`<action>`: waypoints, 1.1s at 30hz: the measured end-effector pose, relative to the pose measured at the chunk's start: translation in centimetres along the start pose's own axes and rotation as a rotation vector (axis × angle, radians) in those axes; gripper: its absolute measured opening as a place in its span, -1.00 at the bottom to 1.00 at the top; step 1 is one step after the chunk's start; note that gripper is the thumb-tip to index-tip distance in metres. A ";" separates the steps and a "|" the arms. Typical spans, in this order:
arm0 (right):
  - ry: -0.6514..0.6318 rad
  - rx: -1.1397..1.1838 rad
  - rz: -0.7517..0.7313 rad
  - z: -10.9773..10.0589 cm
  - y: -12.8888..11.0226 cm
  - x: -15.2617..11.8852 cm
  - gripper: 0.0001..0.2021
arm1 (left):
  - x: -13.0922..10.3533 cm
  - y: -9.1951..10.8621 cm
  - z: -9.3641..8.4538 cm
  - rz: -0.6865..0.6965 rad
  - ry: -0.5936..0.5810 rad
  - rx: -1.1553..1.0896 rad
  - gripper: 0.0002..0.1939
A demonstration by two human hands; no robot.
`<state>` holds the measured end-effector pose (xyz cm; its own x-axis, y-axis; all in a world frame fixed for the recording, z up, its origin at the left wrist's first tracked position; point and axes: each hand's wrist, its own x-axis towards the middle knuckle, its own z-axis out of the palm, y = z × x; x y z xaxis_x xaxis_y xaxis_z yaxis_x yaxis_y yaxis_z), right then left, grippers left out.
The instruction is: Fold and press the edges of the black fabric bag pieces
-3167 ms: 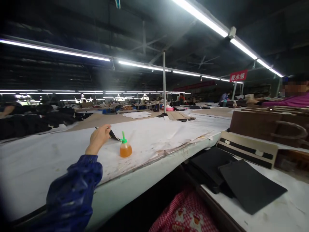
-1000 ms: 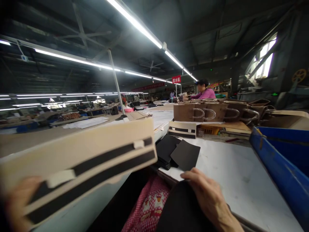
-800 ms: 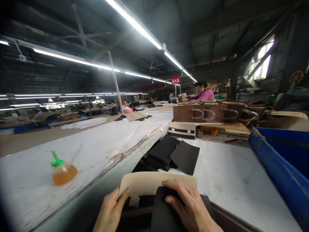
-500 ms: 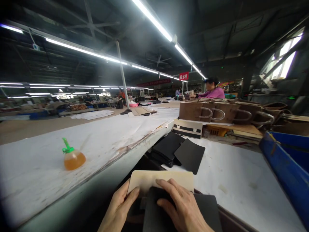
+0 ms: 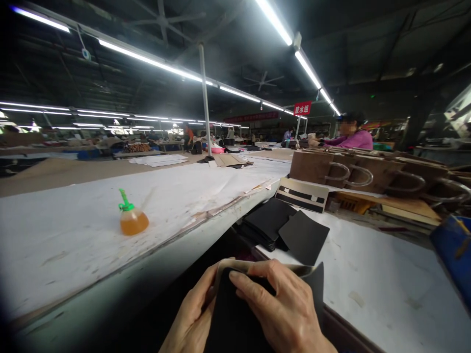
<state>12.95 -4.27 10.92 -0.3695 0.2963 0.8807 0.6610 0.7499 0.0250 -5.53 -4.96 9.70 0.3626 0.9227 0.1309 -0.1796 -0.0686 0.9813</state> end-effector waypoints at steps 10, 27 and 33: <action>-0.049 -0.002 0.028 -0.5 0.0 -0.6 -0.67 | -0.4 -1.0 1.1 0.092 0.120 -0.085 -0.56; -0.098 -0.030 0.029 -0.8 0.2 -1.0 -0.67 | -0.4 -0.9 0.7 0.191 0.143 0.183 -0.54; -0.098 -0.043 0.055 -0.9 -0.3 -0.9 -0.73 | -1.9 -0.7 0.6 -0.021 0.322 0.274 -0.54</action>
<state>13.68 -5.24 10.59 -0.3929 0.3945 0.8307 0.7088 0.7054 0.0002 -5.53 -6.94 8.86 0.0512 0.9934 0.1028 0.0905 -0.1071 0.9901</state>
